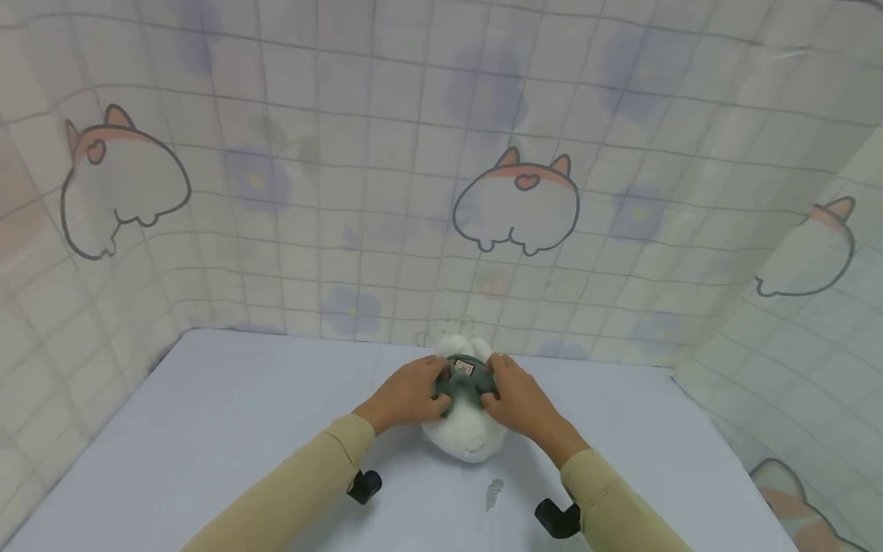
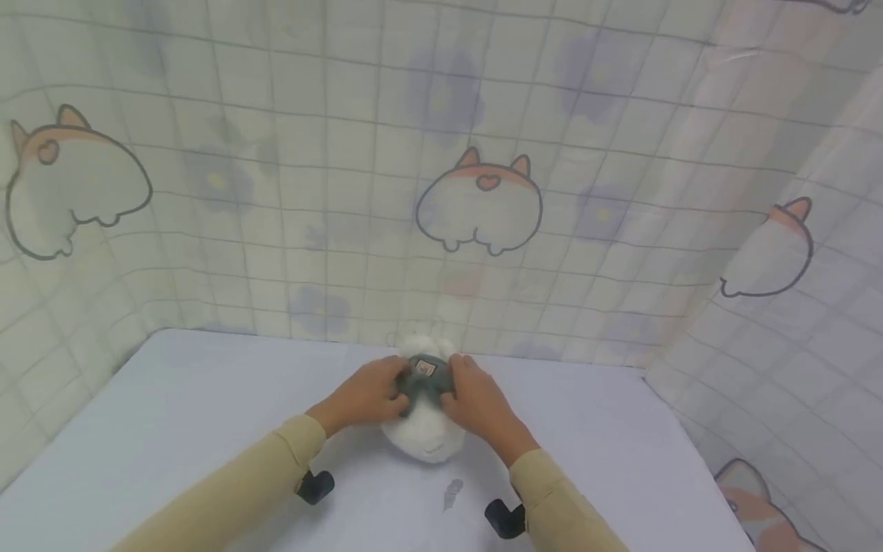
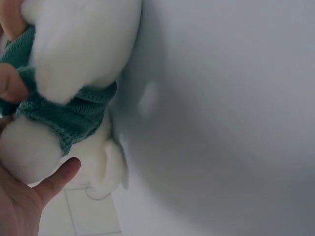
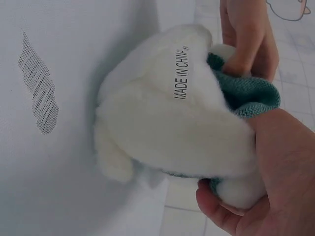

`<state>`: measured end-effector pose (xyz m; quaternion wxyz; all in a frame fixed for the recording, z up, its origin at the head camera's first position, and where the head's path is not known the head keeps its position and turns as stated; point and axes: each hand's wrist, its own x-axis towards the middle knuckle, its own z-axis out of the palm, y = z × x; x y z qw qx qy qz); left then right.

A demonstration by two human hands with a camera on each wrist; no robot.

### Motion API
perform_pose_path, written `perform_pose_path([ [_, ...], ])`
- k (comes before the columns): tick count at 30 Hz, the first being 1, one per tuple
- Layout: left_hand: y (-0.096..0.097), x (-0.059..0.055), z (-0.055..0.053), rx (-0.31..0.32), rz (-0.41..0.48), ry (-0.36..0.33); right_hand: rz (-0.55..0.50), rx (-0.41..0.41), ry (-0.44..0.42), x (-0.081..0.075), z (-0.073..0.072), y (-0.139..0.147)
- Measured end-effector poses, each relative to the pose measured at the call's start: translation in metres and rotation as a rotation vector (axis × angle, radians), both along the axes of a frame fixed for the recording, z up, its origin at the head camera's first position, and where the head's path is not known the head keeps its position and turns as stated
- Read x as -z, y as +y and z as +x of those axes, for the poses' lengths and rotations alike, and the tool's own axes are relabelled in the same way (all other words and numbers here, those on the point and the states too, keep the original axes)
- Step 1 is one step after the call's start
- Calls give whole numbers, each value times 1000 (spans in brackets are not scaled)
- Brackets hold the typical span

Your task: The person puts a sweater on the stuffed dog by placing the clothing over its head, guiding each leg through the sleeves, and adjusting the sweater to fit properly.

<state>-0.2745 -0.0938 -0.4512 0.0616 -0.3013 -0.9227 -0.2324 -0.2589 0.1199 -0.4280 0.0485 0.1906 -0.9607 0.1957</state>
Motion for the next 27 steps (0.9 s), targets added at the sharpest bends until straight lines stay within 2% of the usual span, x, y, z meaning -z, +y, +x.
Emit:
perform_pose_path([
  [3,1,1,0,0,9,-4,3,12,-24,2,-1,-1],
  [9,2,4,1,2,26,62,-3,25,-3,3,-1,-5],
  [15,4,3,2,-11,-19,28,-15,34,8,2,1,-6],
  [19,1,1,0,13,8,-52,-36,29,-16,0,2,-4],
  [23,-9,4,-6,44,149,-180,-60,25,-47,0,1,3],
  [27,-21,7,-11,65,295,-306,-102,-16,-55,-3,-1,12],
])
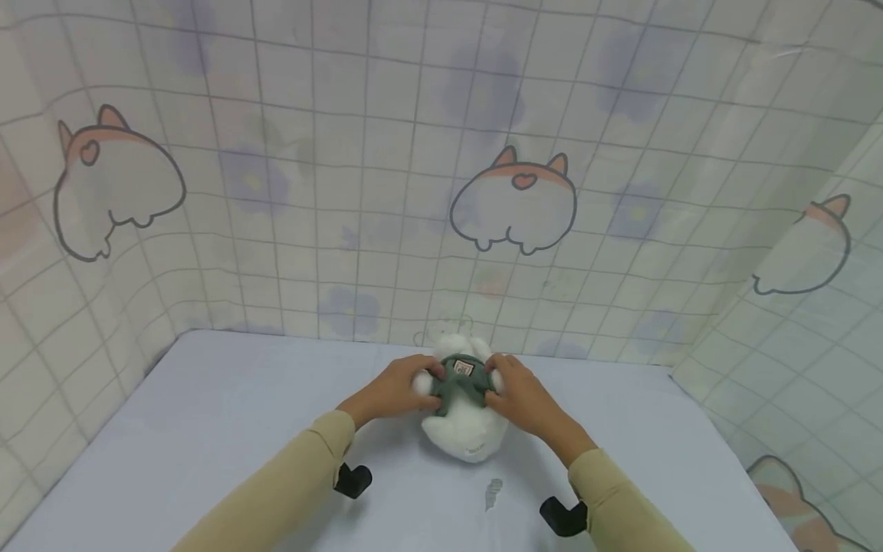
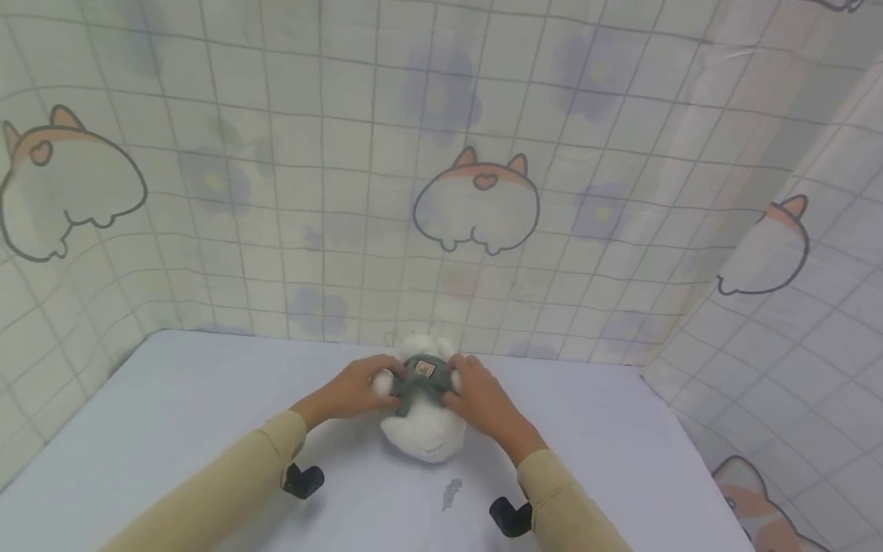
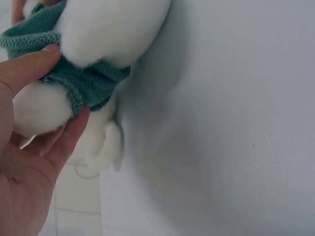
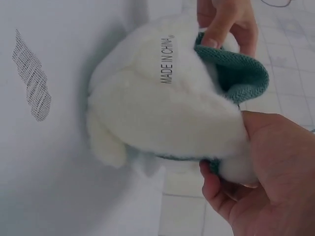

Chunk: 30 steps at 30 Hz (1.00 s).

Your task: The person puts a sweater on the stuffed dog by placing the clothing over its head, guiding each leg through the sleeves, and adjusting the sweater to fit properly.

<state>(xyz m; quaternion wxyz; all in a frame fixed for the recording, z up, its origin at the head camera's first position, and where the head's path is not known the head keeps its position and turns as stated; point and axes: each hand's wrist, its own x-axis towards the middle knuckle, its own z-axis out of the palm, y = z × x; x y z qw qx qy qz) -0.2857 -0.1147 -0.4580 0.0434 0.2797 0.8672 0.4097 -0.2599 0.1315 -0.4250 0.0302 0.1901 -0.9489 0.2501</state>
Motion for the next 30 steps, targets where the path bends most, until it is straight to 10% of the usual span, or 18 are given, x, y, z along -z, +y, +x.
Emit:
perform_pose_path([
  [17,-4,-3,3,-153,221,-189,-189,-21,-125,4,-6,19],
  [30,29,-10,7,-319,-18,-37,-182,18,-100,5,-4,9],
])
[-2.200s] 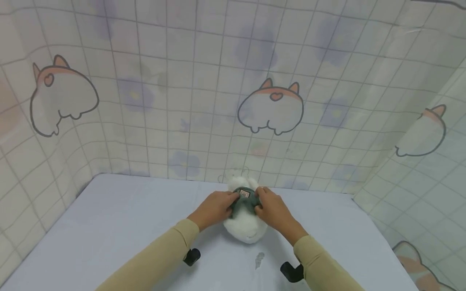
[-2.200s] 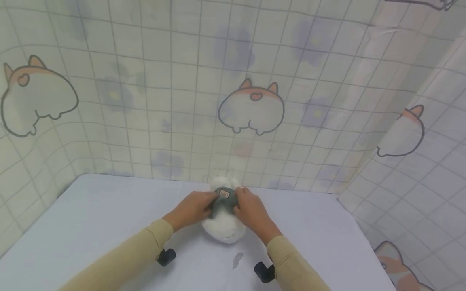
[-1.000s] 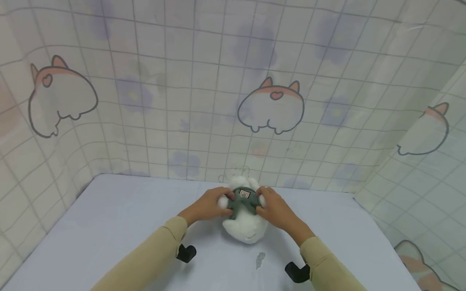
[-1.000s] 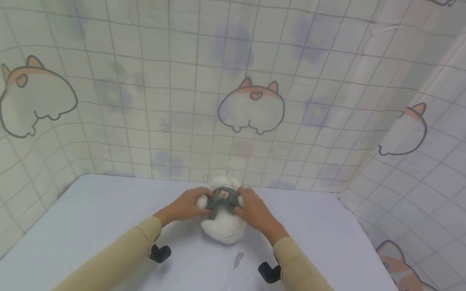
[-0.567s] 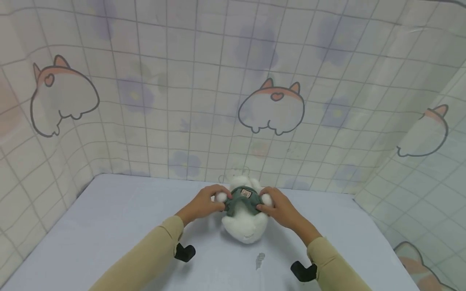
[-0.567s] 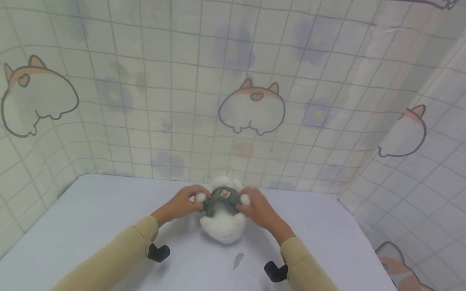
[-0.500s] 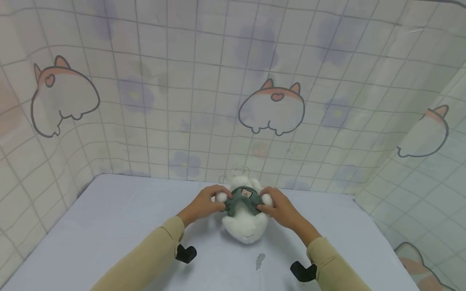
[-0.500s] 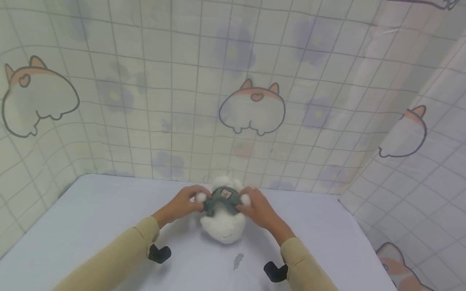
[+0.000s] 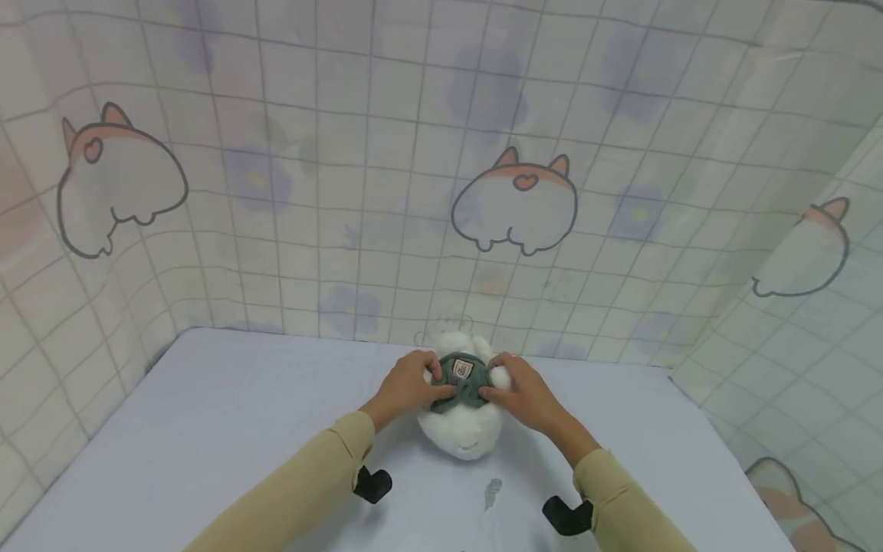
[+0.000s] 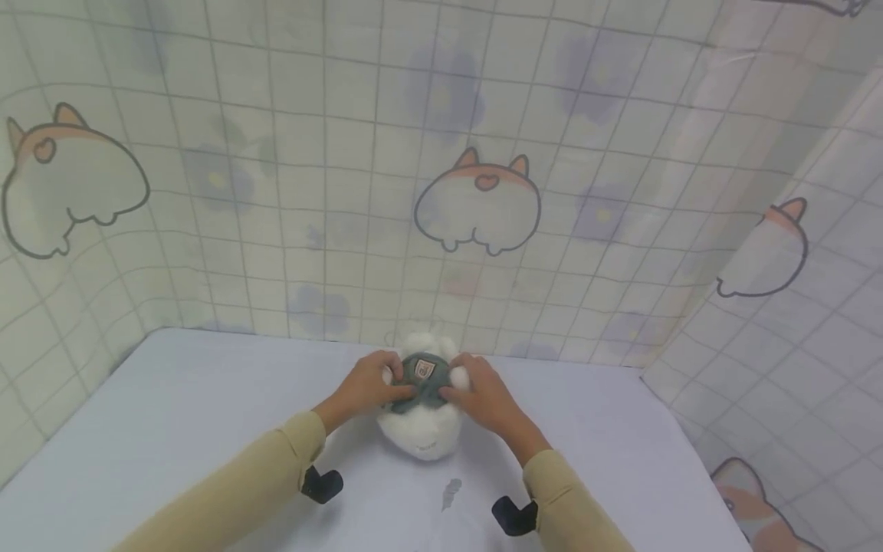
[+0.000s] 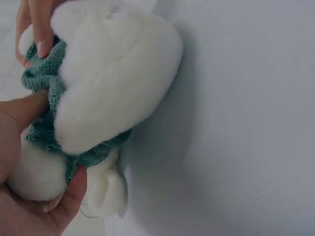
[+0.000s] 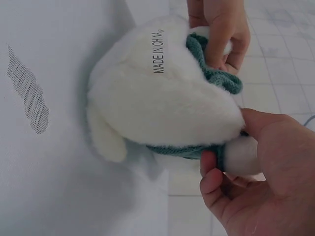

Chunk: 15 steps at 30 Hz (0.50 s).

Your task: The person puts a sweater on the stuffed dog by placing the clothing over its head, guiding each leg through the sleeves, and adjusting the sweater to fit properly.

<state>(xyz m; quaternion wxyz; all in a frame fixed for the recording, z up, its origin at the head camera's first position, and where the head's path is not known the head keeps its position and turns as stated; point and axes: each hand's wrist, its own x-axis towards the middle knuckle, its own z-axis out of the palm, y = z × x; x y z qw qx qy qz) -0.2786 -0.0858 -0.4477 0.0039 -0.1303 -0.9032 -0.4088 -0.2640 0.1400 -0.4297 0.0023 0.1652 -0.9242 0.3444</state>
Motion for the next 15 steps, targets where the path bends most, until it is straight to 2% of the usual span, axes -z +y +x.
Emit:
perform_pose_path([
  [4,-2,-2,2,40,-72,18,-10,19,1,-1,0,-3],
  [8,-8,-2,1,107,-128,44,-23,24,-14,0,-1,-8],
  [10,-12,-1,1,139,-139,36,-26,23,-18,0,-1,-10],
  [12,-15,-1,1,149,-113,5,-25,26,-17,0,0,-12],
  [15,-17,-1,1,124,-44,-42,-21,32,-8,0,1,-15],
])
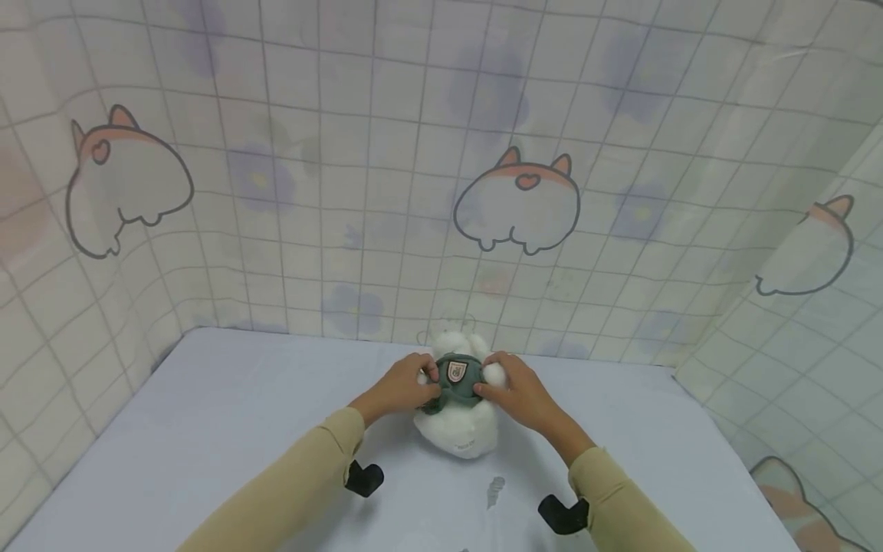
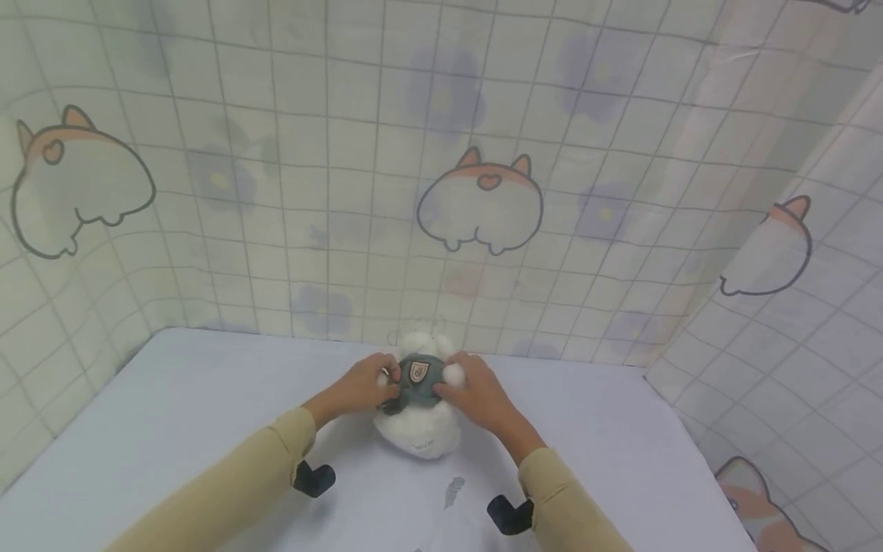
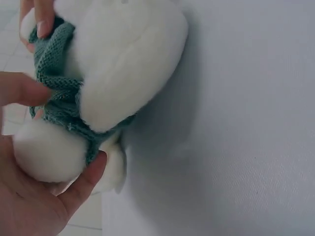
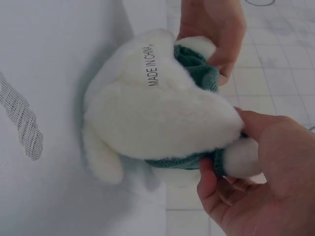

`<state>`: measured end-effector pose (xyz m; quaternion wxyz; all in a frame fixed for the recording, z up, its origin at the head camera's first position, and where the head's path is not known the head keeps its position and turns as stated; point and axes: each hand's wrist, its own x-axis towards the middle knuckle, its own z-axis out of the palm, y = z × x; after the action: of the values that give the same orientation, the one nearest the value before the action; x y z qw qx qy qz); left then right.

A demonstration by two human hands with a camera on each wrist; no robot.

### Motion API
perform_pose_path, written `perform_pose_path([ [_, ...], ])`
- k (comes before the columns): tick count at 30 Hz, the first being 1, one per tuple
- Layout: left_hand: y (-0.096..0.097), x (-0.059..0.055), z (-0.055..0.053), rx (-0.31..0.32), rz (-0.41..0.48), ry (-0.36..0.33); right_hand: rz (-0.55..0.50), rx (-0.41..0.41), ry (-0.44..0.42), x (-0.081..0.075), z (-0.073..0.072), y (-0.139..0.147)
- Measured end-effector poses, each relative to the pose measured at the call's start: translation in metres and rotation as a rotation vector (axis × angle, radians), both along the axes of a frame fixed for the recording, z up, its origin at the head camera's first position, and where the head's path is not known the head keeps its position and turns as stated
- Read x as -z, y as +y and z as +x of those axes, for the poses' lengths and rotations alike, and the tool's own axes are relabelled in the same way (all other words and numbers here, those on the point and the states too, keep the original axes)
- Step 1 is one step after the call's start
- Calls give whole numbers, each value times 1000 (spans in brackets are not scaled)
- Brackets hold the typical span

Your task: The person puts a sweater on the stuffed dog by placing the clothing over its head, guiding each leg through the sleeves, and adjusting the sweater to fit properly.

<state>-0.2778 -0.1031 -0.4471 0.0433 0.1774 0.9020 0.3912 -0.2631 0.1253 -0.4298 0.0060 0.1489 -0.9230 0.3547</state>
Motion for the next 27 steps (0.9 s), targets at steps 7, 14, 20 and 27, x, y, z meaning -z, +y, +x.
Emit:
perform_pose_path([
  [7,-1,3,1,-11,12,23,-15,-19,-33,-2,2,-6],
  [14,-5,5,3,8,-91,43,-30,-51,-61,-3,2,-15],
  [20,-13,11,3,-15,-117,24,-132,-66,-94,-4,2,-21],
  [27,-23,4,8,-67,-97,113,-258,76,-152,7,-4,-14],
])
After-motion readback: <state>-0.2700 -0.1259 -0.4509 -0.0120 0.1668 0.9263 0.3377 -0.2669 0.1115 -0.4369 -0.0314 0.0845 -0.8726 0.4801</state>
